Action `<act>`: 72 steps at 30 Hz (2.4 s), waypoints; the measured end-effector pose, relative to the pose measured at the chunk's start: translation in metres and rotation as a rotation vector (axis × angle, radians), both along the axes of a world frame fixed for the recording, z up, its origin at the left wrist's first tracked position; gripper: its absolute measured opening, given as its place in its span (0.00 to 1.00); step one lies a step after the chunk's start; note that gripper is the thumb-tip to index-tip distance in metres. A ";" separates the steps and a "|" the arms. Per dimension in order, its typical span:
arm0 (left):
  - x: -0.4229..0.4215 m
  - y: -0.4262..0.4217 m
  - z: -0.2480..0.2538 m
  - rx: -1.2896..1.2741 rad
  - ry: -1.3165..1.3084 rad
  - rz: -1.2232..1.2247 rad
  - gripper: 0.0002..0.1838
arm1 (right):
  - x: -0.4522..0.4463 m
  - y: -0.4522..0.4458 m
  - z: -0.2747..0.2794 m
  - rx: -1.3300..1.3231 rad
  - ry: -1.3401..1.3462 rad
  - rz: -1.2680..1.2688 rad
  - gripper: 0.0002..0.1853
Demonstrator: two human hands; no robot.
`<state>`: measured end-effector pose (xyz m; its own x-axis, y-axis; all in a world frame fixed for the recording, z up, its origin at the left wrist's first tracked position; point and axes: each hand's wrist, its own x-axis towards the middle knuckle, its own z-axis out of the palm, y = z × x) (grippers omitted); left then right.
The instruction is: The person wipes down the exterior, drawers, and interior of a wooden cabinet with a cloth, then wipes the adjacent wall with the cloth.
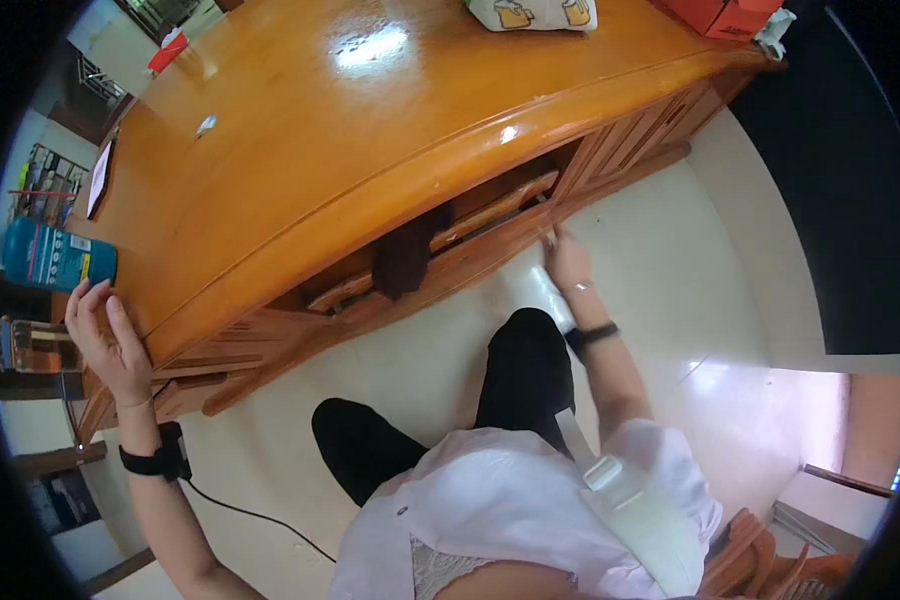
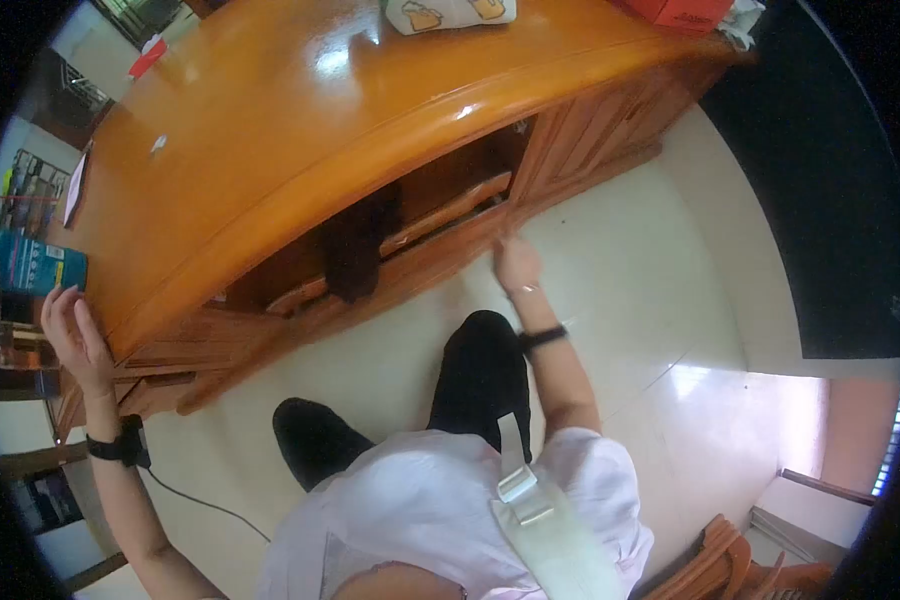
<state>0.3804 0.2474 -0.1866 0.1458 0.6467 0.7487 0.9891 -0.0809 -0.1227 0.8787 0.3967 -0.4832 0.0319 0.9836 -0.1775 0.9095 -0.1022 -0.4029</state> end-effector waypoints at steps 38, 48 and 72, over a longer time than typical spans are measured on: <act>-0.024 0.003 -0.012 -0.131 -0.034 -0.010 0.12 | -0.063 0.034 -0.118 0.550 0.918 -0.902 0.31; -0.026 -0.001 -0.014 -0.176 -0.260 -0.055 0.14 | -0.372 -0.071 -0.159 -0.153 1.461 -1.019 0.46; 0.003 -0.013 0.004 -0.109 -0.263 -0.030 0.12 | -0.346 -0.142 -0.139 -0.590 0.160 0.502 0.31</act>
<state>0.3830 0.2344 -0.1823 -0.0235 0.7241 0.6893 0.9828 -0.1094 0.1484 0.5326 0.2549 -0.6226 -0.4606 0.6153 -0.6397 0.8393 0.0673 -0.5395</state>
